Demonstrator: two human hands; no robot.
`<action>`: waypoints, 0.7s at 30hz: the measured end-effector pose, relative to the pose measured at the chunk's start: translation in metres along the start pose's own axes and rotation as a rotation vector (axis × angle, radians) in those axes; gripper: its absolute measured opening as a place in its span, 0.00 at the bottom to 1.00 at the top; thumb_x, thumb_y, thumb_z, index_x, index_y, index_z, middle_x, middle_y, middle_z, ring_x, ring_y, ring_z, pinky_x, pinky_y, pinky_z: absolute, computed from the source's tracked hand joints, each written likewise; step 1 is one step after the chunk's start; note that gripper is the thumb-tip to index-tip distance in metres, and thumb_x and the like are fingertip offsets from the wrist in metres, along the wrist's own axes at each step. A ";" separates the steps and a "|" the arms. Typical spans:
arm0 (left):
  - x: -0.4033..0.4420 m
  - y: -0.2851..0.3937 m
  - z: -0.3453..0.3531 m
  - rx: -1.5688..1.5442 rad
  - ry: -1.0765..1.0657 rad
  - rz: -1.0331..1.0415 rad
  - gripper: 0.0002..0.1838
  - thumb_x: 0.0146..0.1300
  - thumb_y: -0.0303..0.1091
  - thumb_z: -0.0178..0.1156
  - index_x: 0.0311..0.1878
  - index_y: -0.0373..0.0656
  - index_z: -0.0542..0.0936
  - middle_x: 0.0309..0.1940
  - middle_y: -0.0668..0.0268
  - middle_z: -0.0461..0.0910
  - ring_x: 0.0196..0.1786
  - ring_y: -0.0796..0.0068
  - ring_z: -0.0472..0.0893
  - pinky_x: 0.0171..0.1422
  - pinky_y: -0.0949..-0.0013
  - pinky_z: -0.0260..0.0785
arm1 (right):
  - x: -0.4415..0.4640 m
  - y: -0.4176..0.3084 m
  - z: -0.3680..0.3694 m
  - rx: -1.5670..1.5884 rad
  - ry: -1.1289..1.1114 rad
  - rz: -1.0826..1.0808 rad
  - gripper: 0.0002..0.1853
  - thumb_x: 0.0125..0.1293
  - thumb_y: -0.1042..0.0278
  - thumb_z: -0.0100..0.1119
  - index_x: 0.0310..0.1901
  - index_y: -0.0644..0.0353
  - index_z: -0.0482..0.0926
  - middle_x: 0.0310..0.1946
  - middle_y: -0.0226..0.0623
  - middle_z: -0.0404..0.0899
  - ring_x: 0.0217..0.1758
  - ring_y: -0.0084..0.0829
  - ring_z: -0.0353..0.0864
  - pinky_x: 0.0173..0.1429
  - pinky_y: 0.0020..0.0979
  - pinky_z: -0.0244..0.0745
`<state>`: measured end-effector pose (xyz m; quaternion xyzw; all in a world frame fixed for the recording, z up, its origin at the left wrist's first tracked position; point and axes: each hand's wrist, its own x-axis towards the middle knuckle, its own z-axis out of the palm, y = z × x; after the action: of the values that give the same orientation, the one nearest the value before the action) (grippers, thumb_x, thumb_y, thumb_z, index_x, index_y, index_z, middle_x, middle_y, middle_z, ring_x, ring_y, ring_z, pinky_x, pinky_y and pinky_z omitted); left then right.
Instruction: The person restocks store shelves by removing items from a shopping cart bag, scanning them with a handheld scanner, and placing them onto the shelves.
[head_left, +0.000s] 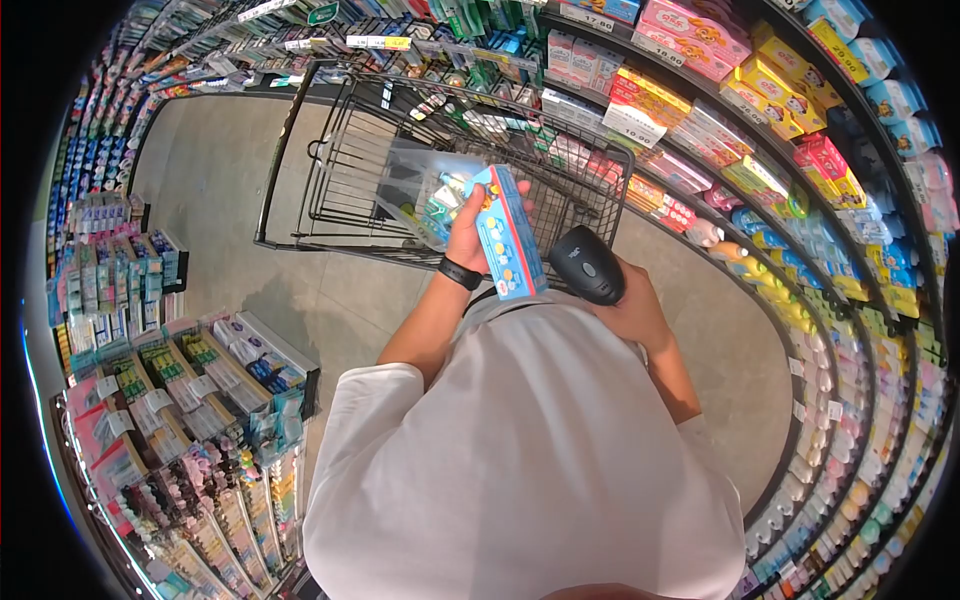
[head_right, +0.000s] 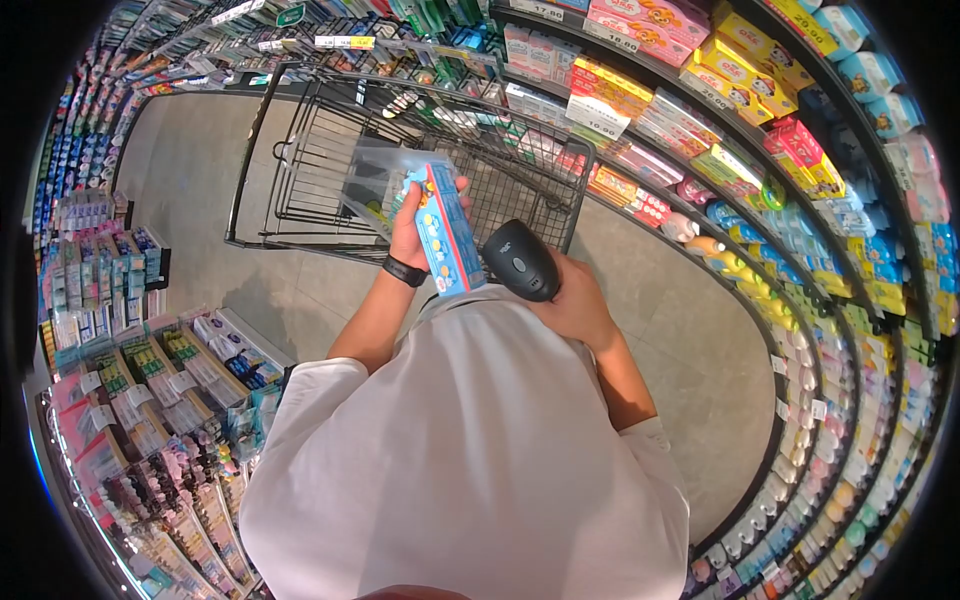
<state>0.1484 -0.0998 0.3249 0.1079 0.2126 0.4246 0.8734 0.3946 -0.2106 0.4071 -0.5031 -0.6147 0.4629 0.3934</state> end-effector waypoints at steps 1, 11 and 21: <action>0.000 0.003 -0.003 0.016 -0.001 0.031 0.32 0.69 0.59 0.55 0.64 0.43 0.72 0.59 0.57 0.79 0.55 0.58 0.81 0.59 0.52 0.77 | 0.000 0.000 0.000 0.017 -0.009 0.003 0.25 0.55 0.72 0.70 0.56 0.65 0.77 0.44 0.46 0.85 0.47 0.42 0.86 0.52 0.34 0.78; 0.003 0.032 -0.005 0.133 -0.178 0.238 0.33 0.56 0.52 0.72 0.62 0.48 0.77 0.56 0.61 0.80 0.60 0.58 0.78 0.67 0.48 0.70 | 0.002 0.003 -0.001 0.055 -0.046 0.032 0.24 0.52 0.77 0.67 0.54 0.67 0.78 0.40 0.43 0.85 0.43 0.29 0.84 0.52 0.31 0.76; 0.001 0.045 0.013 0.267 -0.375 0.275 0.33 0.55 0.53 0.73 0.63 0.55 0.77 0.56 0.66 0.81 0.60 0.61 0.75 0.70 0.50 0.65 | 0.004 0.007 -0.001 -0.029 -0.074 0.064 0.23 0.52 0.76 0.67 0.54 0.65 0.79 0.41 0.45 0.86 0.44 0.34 0.86 0.52 0.32 0.76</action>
<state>0.1235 -0.0720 0.3523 0.3267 0.0847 0.4800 0.8097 0.3968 -0.2063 0.4012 -0.5108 -0.6191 0.4845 0.3480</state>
